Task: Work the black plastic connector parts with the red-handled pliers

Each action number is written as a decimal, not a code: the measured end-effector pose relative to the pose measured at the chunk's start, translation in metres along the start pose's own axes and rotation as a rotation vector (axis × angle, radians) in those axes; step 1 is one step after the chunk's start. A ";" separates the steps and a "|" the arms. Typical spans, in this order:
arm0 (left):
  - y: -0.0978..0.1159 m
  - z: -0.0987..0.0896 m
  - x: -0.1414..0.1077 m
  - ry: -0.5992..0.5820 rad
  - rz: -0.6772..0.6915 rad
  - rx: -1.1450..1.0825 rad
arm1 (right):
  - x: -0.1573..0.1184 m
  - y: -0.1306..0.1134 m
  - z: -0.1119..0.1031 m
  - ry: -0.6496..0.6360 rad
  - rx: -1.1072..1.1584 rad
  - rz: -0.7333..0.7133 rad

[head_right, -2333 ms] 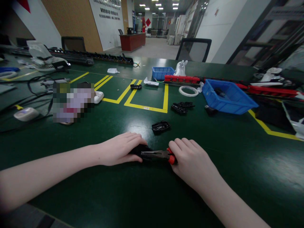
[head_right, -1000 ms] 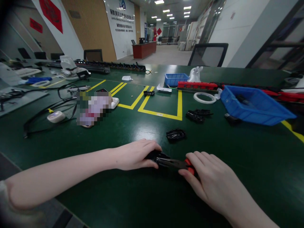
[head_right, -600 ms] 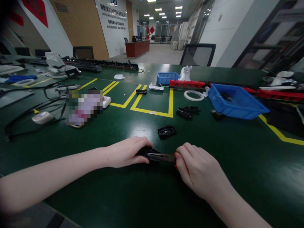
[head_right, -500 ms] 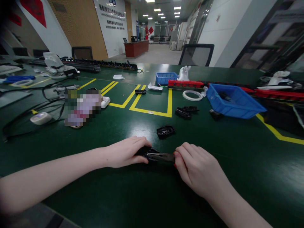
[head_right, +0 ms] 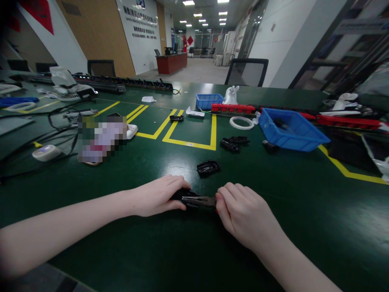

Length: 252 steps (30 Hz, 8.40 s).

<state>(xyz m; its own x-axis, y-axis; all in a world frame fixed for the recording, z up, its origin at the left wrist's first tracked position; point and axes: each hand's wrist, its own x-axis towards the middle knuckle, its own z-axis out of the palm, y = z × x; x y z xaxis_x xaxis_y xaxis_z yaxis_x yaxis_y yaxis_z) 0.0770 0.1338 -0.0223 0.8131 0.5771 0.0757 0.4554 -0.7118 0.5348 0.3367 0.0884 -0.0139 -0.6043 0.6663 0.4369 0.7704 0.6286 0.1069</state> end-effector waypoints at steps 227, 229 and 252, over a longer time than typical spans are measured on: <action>-0.005 0.004 0.005 0.016 0.030 0.338 | -0.039 0.032 0.001 0.054 0.212 -0.076; -0.004 0.003 0.005 0.019 0.031 0.331 | -0.040 0.033 -0.002 0.042 0.214 -0.074; -0.004 0.003 0.005 0.008 0.007 0.333 | -0.034 0.029 -0.004 -0.002 0.294 -0.015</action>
<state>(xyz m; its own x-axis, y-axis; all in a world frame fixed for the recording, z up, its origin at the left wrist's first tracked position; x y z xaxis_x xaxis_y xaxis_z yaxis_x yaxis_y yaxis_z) 0.0802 0.1378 -0.0269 0.8142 0.5741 0.0860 0.5445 -0.8066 0.2298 0.3805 0.0818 -0.0221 -0.6161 0.6565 0.4352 0.6692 0.7277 -0.1505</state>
